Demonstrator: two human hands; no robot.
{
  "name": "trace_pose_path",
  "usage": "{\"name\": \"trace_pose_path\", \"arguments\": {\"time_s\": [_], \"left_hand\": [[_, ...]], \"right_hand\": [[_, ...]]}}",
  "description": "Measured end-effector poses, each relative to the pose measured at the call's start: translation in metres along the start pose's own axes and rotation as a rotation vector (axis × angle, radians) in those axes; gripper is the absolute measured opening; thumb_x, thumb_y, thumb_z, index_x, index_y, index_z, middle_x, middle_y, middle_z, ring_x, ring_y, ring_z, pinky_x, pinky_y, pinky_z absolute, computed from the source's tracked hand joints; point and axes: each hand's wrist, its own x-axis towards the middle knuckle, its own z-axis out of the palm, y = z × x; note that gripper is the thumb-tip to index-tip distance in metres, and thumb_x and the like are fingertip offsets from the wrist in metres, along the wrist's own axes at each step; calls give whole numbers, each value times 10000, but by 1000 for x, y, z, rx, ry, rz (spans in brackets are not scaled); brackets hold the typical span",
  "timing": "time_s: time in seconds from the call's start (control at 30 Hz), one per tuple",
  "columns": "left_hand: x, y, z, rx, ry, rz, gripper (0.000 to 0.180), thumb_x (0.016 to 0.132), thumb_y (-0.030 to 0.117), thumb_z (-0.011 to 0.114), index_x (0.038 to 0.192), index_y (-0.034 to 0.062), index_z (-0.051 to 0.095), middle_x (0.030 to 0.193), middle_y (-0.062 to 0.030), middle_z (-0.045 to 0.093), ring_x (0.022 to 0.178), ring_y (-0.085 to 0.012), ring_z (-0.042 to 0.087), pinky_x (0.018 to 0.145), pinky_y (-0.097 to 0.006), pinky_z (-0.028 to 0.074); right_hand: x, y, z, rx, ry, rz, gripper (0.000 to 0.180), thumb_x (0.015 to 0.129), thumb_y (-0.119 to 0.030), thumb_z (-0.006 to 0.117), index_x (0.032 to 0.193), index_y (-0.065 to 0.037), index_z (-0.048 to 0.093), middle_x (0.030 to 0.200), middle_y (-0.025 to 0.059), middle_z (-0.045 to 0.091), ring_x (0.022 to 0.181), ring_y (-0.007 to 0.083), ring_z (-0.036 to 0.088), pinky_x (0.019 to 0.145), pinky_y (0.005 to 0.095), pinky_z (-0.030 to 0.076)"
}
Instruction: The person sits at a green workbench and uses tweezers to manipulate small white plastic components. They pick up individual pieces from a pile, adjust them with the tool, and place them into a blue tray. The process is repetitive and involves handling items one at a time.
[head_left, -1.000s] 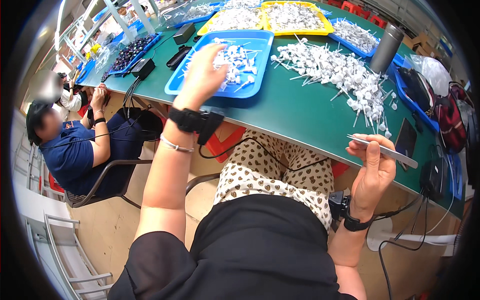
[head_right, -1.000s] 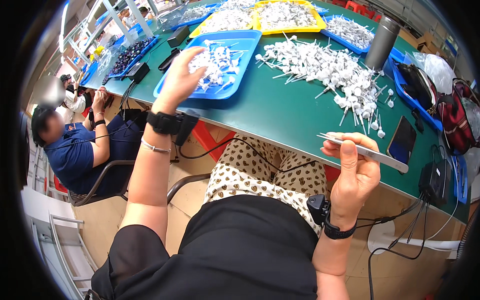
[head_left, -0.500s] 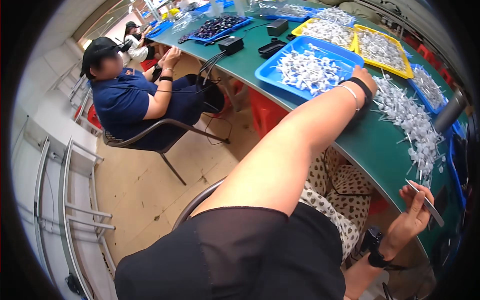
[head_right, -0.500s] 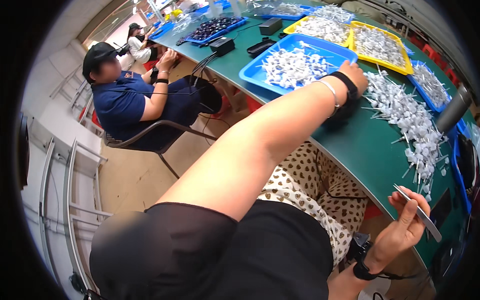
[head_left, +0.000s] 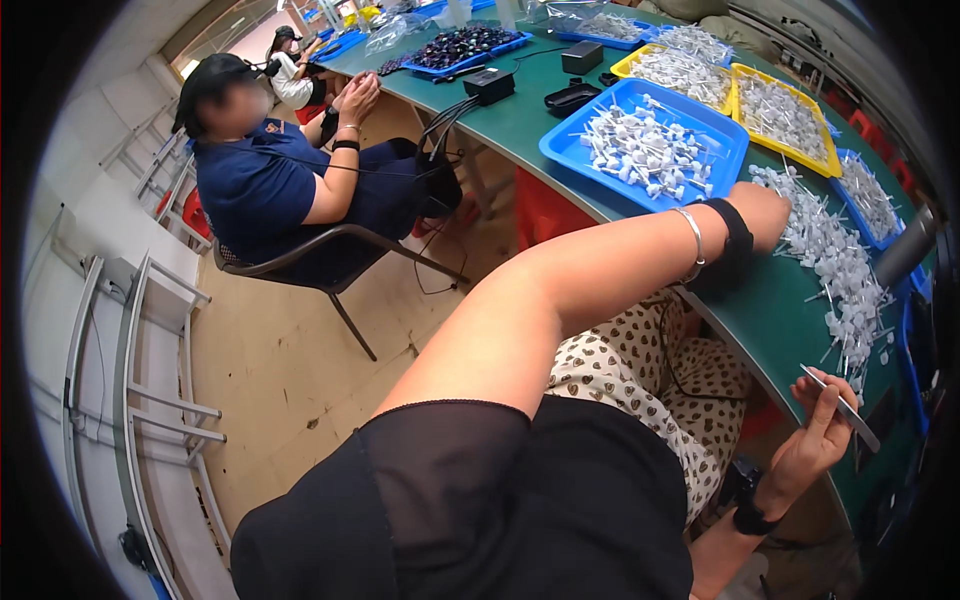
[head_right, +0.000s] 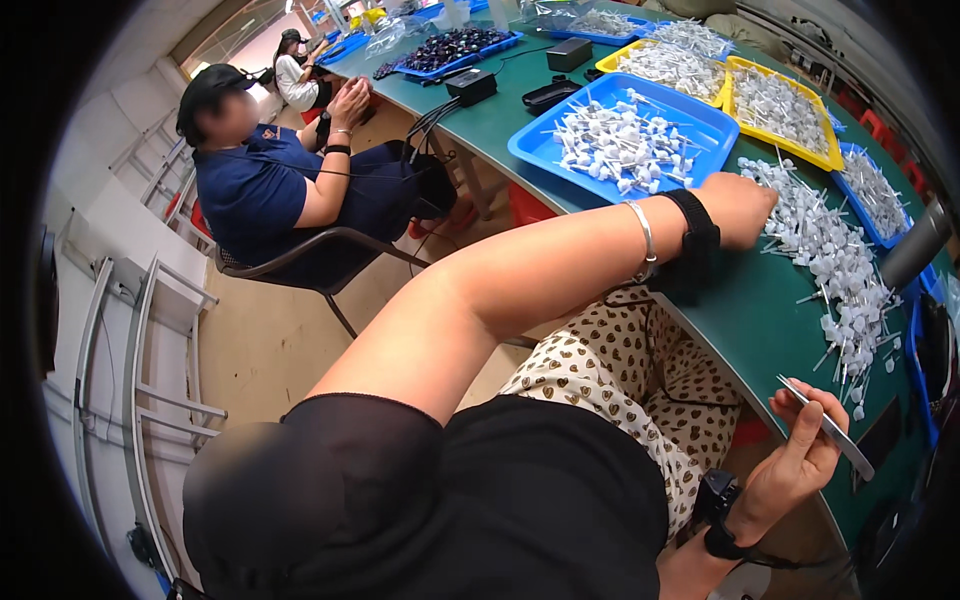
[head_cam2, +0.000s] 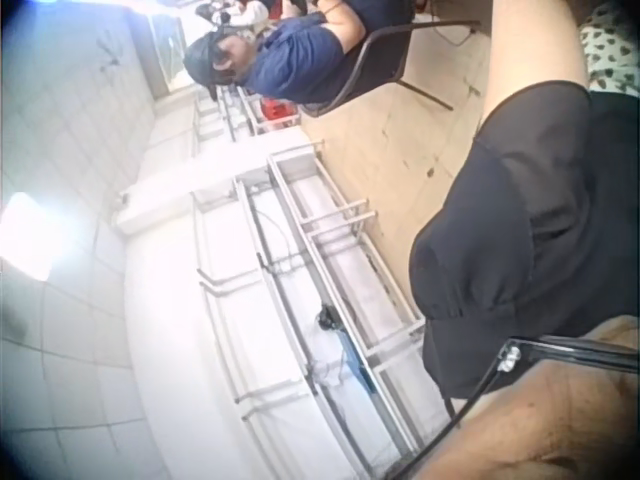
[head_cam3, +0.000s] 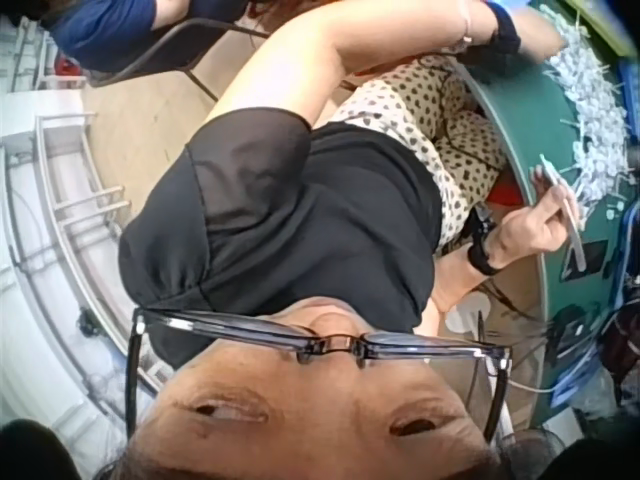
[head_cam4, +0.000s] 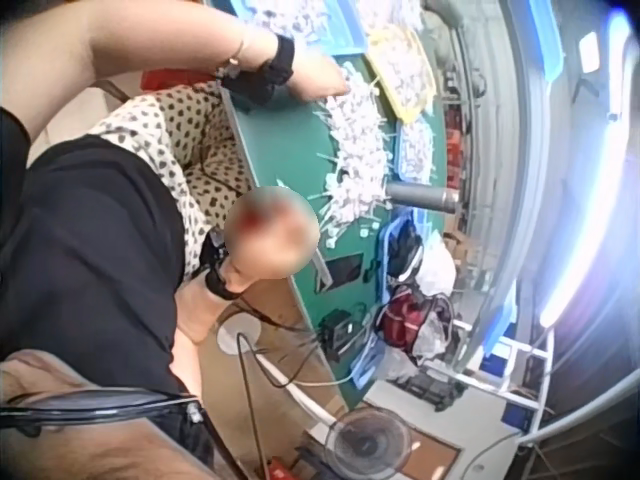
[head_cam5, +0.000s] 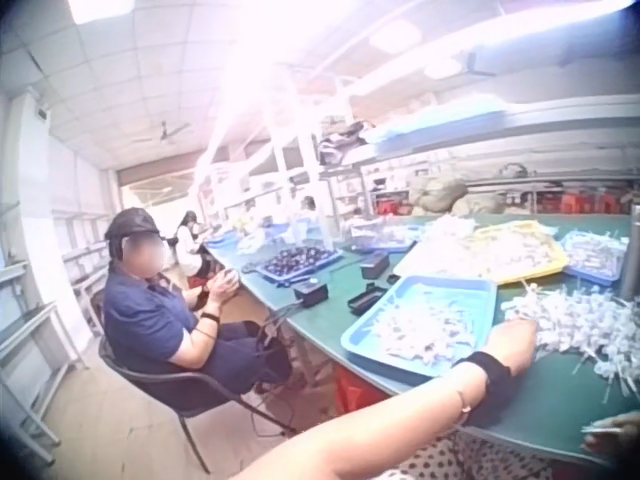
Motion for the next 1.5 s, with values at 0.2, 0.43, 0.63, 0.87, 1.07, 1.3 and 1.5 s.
{"name": "trace_pose_path", "arguments": {"time_s": [0.2, 0.43, 0.63, 0.87, 1.07, 1.3, 1.5], "left_hand": [[-18, 15, 2, -1276, -136, -227, 312, 952, 245, 654, 1065, -45, 652, 930, -199, 723, 773, -275, 732, 660, -367, 605], [-111, 56, -15, -1908, -261, -215, 419, 1036, 318, 576, 1295, -10, 563, 1005, -80, 667, 849, -116, 673, 779, -256, 575], [-198, 69, -29, -2085, -209, -310, 520, 968, 96, 658, 1439, -15, 466, 1207, -108, 647, 1077, -159, 661, 955, -294, 550], [-223, 64, -12, -1772, -172, -499, 341, 952, 96, 690, 1272, -5, 627, 1087, -83, 671, 928, -109, 662, 829, -253, 548], [-228, 69, 19, -1458, 173, -331, 217, 940, 78, 709, 1147, 14, 708, 1018, -6, 648, 874, -63, 615, 756, -227, 511], [-230, 72, 16, -1391, 200, -375, 163, 955, 88, 691, 1083, -9, 718, 984, -42, 664, 793, -82, 643, 681, -226, 528], [-231, 76, 18, -1112, 325, -225, 149, 917, 17, 696, 1060, -8, 725, 982, -73, 680, 787, -115, 652, 671, -240, 527]], "right_hand": [[-2, 2, 0, -5, -22, 12, 208, 1057, -155, 526, 1121, 35, 582, 1048, 157, 681, 858, 168, 674, 801, 281, 566], [-10, -4, 11, 29, 23, 61, 168, 1051, -132, 529, 1097, 22, 577, 1020, 150, 684, 837, 163, 674, 758, 285, 577], [-16, -10, 32, 201, -67, 111, 117, 1014, -64, 584, 1093, 22, 573, 975, 135, 694, 849, 163, 681, 777, 294, 579], [-27, -10, 49, 222, -165, 189, 135, 1002, -60, 605, 1095, 34, 575, 978, 122, 696, 852, 151, 688, 797, 281, 582], [-39, -6, 63, 233, -200, 212, 156, 997, -67, 617, 1091, 52, 581, 1014, 122, 690, 891, 161, 695, 819, 286, 588], [-41, -5, 66, 160, -203, 154, 151, 991, -47, 619, 1098, 55, 588, 1039, 128, 689, 909, 172, 697, 829, 290, 588], [-41, -2, 66, 39, -264, 79, 157, 1010, -74, 591, 1105, 51, 581, 1044, 142, 685, 912, 185, 699, 838, 303, 586]]}}
